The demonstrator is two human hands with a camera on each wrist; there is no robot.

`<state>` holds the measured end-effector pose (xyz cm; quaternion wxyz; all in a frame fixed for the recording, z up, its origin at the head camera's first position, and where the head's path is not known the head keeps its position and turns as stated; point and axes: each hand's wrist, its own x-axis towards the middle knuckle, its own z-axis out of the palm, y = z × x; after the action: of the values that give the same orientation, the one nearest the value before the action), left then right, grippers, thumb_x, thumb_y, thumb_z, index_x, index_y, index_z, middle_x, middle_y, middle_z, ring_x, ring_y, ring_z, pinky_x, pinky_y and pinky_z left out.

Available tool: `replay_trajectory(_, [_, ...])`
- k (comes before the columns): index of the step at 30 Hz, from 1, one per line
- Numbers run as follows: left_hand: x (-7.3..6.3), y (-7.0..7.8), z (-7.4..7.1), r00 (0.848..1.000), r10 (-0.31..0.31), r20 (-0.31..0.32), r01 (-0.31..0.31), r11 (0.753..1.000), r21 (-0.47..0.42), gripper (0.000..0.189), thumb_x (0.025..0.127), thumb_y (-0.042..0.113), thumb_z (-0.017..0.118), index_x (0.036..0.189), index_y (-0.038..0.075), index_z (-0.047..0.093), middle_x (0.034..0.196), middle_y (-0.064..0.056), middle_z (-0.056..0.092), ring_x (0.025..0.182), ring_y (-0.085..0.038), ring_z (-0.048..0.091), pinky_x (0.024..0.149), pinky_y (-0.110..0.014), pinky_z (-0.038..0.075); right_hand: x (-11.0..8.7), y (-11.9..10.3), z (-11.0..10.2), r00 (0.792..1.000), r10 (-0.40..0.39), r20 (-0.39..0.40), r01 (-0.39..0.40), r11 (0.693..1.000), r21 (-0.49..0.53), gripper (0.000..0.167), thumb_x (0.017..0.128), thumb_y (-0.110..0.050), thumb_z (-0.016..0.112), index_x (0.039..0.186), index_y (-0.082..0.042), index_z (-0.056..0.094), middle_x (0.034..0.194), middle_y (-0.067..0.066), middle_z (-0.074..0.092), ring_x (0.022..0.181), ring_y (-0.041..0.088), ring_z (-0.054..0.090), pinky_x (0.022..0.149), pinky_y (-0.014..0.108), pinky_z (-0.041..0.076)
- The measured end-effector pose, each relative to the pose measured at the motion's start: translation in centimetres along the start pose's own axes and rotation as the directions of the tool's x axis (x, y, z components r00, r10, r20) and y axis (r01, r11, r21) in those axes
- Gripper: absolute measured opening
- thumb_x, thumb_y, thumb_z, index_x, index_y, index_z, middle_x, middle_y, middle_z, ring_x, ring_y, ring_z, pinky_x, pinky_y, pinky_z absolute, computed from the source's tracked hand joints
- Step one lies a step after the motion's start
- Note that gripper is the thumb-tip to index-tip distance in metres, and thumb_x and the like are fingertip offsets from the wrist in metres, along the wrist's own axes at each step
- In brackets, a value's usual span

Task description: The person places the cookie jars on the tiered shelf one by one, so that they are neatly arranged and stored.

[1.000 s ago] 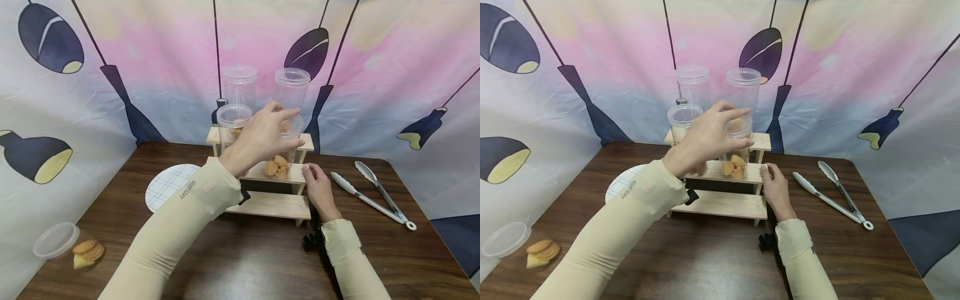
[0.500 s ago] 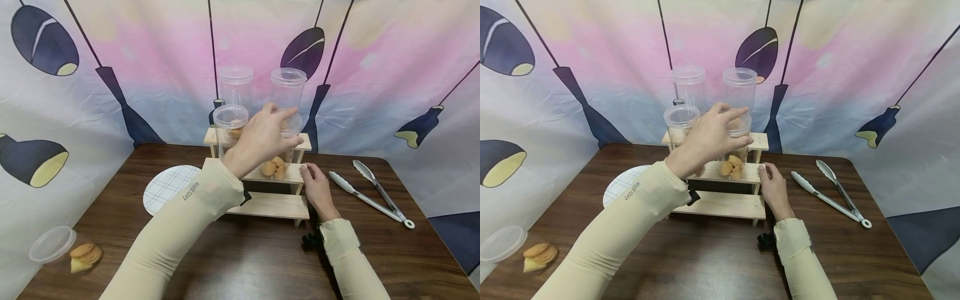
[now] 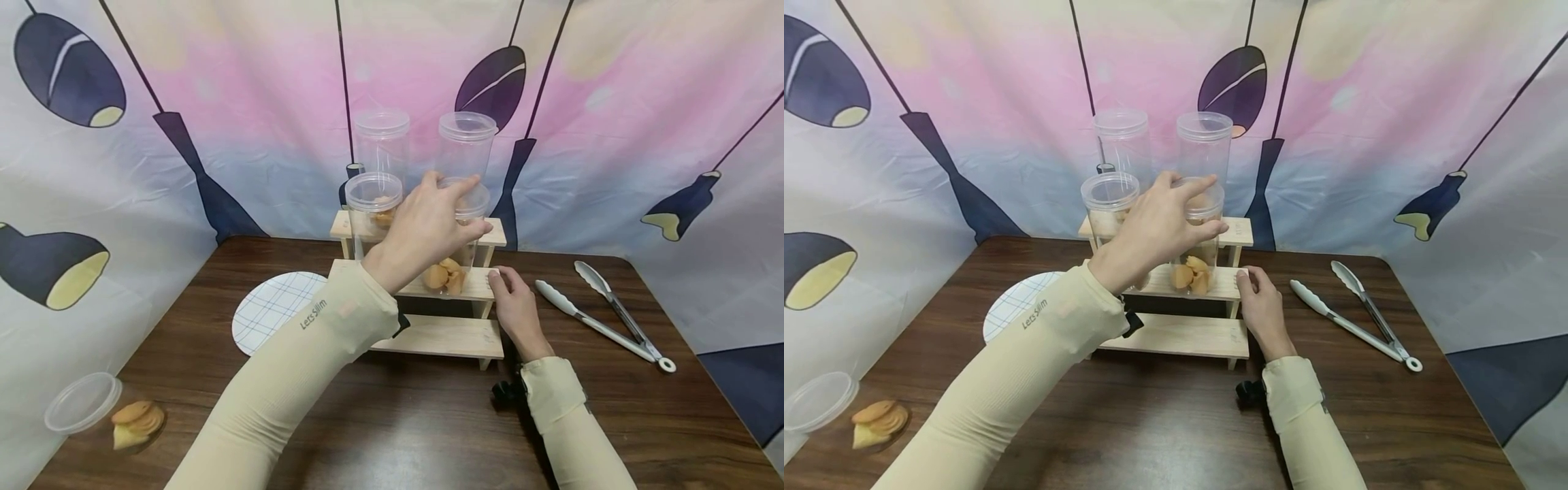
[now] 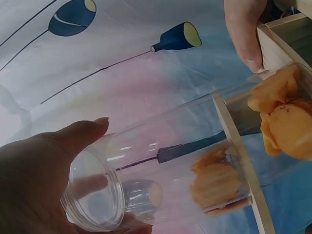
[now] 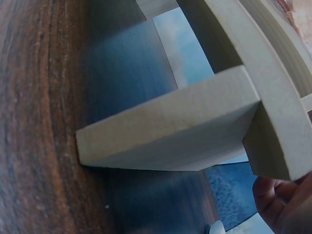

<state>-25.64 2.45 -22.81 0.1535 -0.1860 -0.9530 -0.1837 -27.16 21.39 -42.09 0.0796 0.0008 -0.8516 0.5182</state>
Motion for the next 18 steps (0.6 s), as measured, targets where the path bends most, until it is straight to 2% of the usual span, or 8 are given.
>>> replay_trajectory(9, [0.05,-0.04,0.04,1.000,0.002,0.011,-0.002,1.000,0.009,0.072,0.087,0.058,0.069,0.151,0.035,0.044,0.139,-0.018,0.049,0.107,-0.024,0.060,0.080,-0.039,0.055,0.00,0.04,0.03,1.000,0.004,-0.008,-0.004,1.000,0.007,0.062,0.101,-0.062,0.038,0.139,-0.017,0.054,0.115,0.015,0.062,0.084,0.030,0.060,0.074,0.038,0.048])
replay_trajectory(18, [0.10,-0.05,0.10,1.000,-0.009,0.022,0.009,1.000,0.025,0.073,0.088,0.059,0.068,0.152,0.037,0.042,0.135,-0.017,0.049,0.102,-0.023,0.060,0.077,-0.038,0.055,-0.10,0.04,0.05,1.000,0.004,0.001,-0.004,1.000,0.011,0.063,0.101,-0.062,0.037,0.140,-0.016,0.053,0.119,0.014,0.061,0.086,0.027,0.059,0.075,0.037,0.048])
